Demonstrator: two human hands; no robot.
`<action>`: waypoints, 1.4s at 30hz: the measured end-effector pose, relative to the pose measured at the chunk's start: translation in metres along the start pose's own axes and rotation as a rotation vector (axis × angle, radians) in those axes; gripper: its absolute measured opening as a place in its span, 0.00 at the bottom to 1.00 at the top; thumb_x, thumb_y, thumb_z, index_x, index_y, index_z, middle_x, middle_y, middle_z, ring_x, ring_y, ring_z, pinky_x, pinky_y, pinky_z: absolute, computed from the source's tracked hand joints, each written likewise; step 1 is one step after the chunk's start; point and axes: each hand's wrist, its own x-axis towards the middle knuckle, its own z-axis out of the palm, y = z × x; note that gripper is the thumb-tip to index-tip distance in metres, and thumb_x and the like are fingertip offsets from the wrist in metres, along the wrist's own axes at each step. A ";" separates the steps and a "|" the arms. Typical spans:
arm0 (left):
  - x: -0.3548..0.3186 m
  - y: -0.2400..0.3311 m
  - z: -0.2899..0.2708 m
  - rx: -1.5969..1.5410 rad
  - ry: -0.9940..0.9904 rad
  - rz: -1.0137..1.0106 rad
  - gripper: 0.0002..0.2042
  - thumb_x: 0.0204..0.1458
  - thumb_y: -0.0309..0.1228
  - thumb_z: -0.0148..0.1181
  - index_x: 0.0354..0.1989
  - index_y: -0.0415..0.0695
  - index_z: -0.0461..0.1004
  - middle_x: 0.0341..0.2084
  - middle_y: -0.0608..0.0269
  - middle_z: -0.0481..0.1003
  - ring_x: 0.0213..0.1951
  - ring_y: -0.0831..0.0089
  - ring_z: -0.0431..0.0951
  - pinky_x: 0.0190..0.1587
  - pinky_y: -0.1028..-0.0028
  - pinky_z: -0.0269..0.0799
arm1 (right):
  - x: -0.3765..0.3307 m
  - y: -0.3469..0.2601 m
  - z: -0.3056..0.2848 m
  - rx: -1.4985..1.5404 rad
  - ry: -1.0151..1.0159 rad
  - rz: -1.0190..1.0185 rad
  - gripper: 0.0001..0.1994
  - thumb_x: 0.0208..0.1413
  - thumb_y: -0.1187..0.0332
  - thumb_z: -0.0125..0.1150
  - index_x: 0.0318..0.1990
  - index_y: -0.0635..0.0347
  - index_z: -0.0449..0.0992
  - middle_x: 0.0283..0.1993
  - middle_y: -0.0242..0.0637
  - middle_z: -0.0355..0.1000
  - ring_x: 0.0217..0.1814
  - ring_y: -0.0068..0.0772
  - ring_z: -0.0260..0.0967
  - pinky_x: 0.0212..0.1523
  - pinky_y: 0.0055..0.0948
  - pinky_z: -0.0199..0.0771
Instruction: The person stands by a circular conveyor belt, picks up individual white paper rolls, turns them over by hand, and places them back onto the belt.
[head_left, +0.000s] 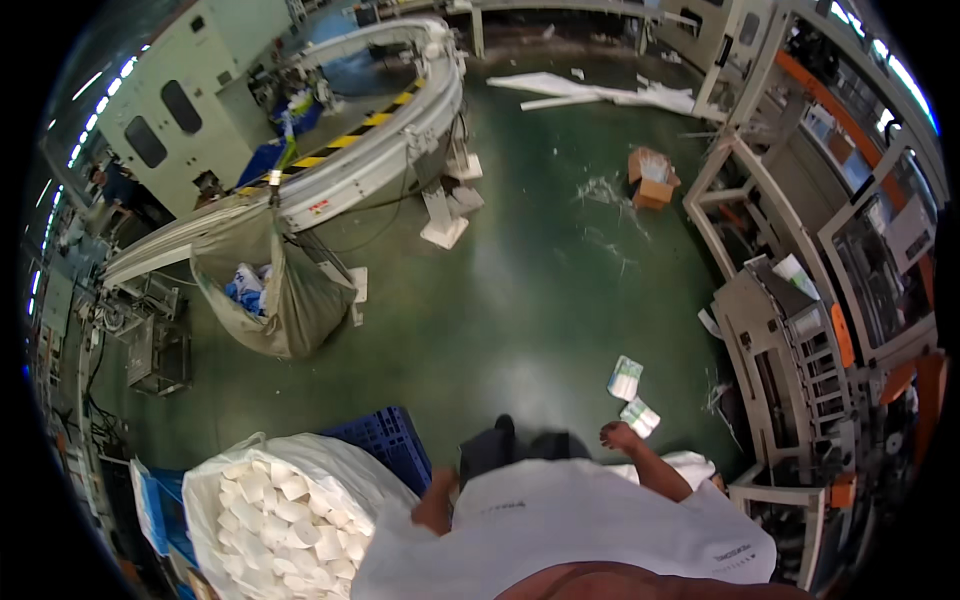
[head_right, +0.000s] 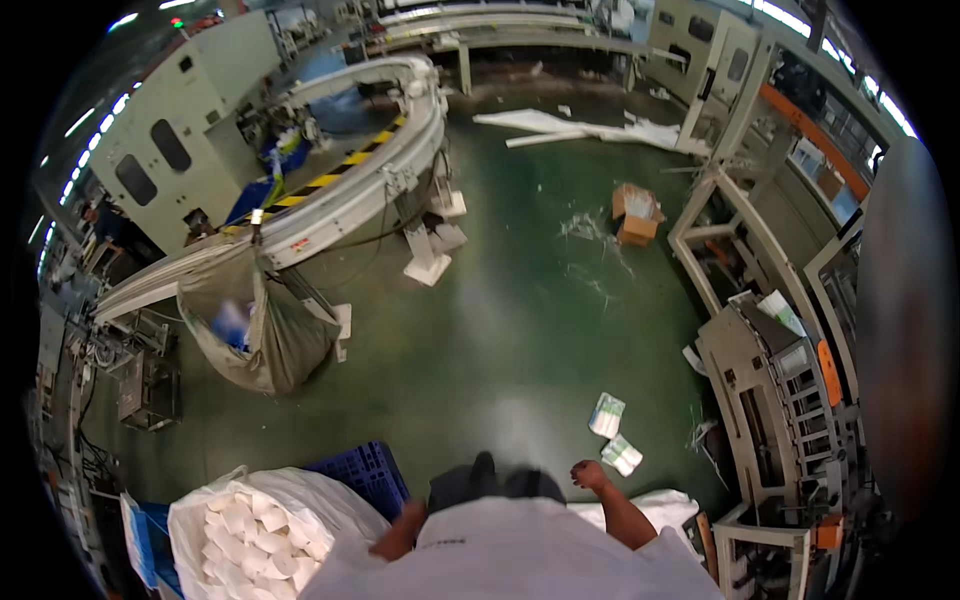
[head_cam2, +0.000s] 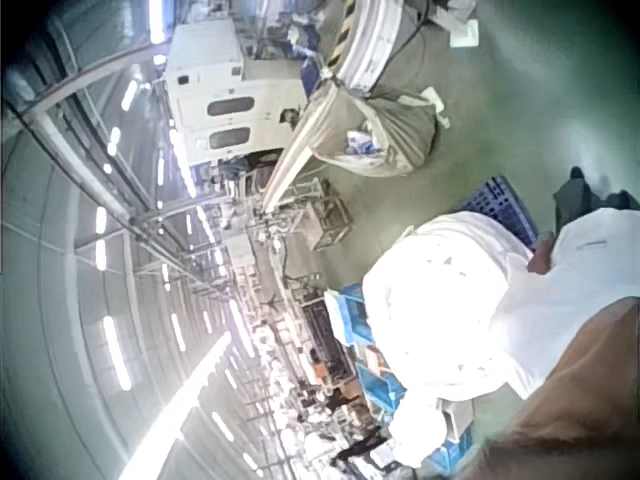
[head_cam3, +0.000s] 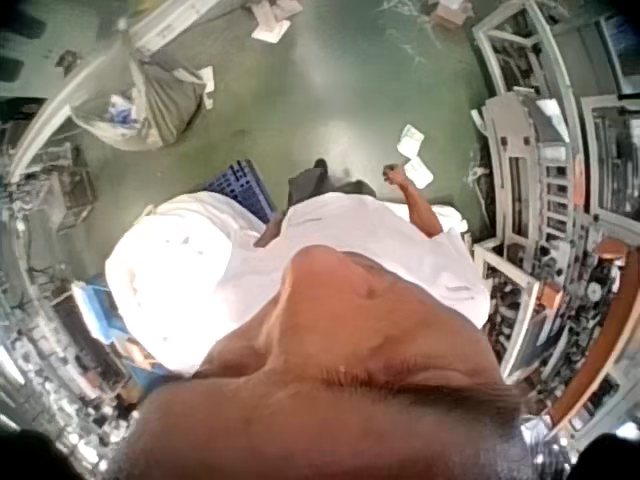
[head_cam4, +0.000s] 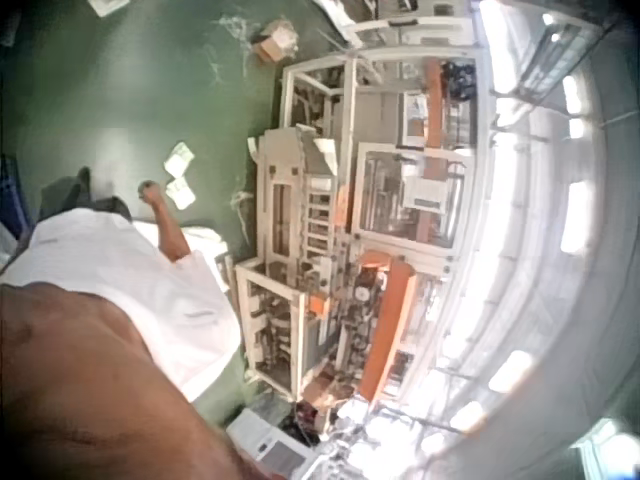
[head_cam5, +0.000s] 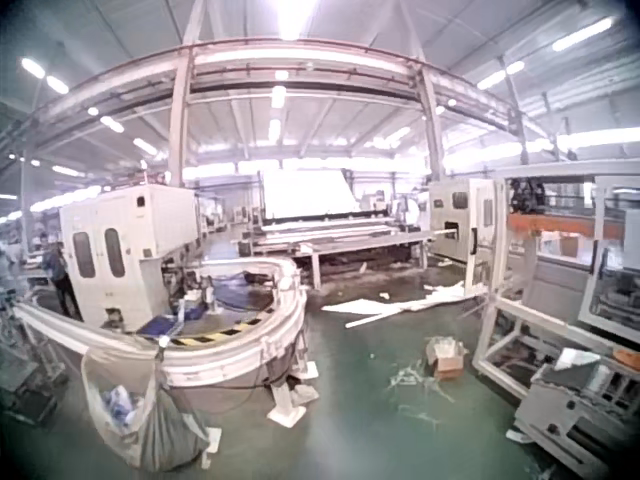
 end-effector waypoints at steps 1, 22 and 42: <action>0.077 0.008 -0.053 -0.012 -0.003 0.158 0.08 0.46 0.33 0.59 0.29 0.43 0.79 0.26 0.46 0.76 0.31 0.48 0.77 0.34 0.51 0.69 | 0.020 0.020 -0.028 -0.668 -0.037 -0.303 0.12 0.51 0.61 0.58 0.38 0.58 0.78 0.32 0.41 0.77 0.31 0.37 0.75 0.30 0.35 0.75; 0.925 0.182 -0.593 -1.566 0.102 -0.577 0.16 0.60 0.40 0.56 0.48 0.42 0.72 0.38 0.62 0.77 0.34 0.73 0.78 0.38 0.73 0.77 | 0.745 -0.875 -0.368 0.046 0.167 -0.282 0.07 0.54 0.71 0.56 0.36 0.65 0.77 0.29 0.34 0.74 0.29 0.24 0.71 0.29 0.23 0.69; 1.778 0.245 -1.168 -1.306 0.695 0.023 0.18 0.60 0.35 0.55 0.53 0.35 0.69 0.40 0.57 0.77 0.40 0.73 0.77 0.46 0.75 0.73 | 1.164 -1.275 -0.565 -1.176 -0.226 -0.149 0.12 0.55 0.64 0.56 0.42 0.62 0.77 0.38 0.44 0.77 0.40 0.39 0.74 0.42 0.37 0.72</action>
